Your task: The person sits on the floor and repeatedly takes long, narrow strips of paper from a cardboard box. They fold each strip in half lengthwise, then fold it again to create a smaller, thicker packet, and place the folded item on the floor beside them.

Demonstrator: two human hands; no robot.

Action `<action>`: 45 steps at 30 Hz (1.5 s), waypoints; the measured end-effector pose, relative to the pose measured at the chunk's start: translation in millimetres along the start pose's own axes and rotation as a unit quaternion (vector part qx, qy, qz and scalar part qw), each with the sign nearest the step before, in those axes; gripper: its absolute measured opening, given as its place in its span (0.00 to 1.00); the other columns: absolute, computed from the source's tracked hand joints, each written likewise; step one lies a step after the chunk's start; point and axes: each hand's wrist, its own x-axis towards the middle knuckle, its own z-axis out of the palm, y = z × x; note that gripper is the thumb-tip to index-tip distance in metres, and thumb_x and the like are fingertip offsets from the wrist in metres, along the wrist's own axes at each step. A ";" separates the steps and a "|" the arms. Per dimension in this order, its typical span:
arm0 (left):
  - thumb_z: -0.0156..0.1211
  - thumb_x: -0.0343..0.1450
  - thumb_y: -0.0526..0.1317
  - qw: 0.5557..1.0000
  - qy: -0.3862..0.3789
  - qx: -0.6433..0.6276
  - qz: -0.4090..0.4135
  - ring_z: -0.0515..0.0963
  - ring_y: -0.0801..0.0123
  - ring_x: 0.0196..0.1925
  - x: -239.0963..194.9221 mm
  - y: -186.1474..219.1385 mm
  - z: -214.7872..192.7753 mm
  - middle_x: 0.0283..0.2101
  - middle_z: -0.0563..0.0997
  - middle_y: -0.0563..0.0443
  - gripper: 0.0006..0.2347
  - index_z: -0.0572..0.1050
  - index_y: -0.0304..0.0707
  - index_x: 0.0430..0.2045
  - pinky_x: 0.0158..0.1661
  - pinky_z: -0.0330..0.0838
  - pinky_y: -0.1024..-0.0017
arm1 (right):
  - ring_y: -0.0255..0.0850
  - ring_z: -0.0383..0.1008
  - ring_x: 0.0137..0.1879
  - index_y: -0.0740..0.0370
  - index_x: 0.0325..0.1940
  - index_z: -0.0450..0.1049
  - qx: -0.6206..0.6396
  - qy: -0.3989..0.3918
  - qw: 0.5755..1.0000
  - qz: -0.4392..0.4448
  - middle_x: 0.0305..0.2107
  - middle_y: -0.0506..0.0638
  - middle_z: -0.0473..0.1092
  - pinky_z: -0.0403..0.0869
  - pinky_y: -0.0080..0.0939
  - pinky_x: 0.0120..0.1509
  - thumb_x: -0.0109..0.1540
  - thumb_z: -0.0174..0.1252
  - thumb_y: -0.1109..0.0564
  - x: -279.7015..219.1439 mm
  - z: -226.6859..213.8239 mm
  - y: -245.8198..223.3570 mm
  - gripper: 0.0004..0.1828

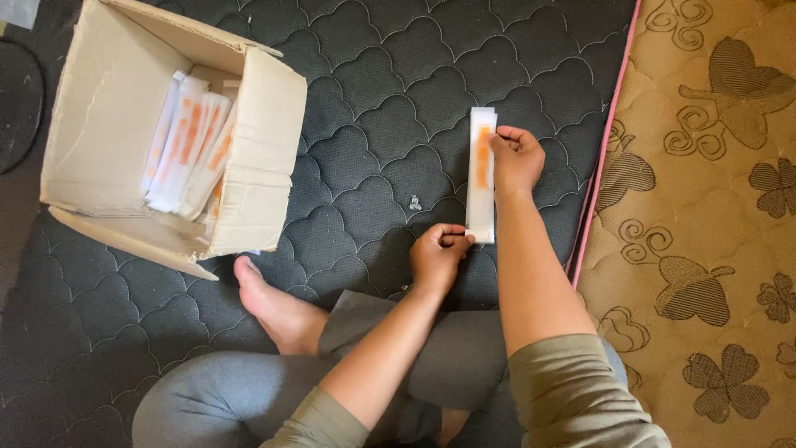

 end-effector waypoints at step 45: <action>0.76 0.57 0.36 0.969 -0.059 0.233 0.066 0.84 0.58 0.46 -14.8 38.9 -9.1 0.33 0.84 0.56 0.28 0.77 0.53 0.53 0.49 0.77 0.63 | 0.43 0.76 0.40 0.37 0.61 0.73 -0.298 -0.251 0.921 0.008 0.54 0.49 0.65 0.73 0.44 0.61 0.64 0.48 0.27 -8.7 -17.1 -96.7 0.28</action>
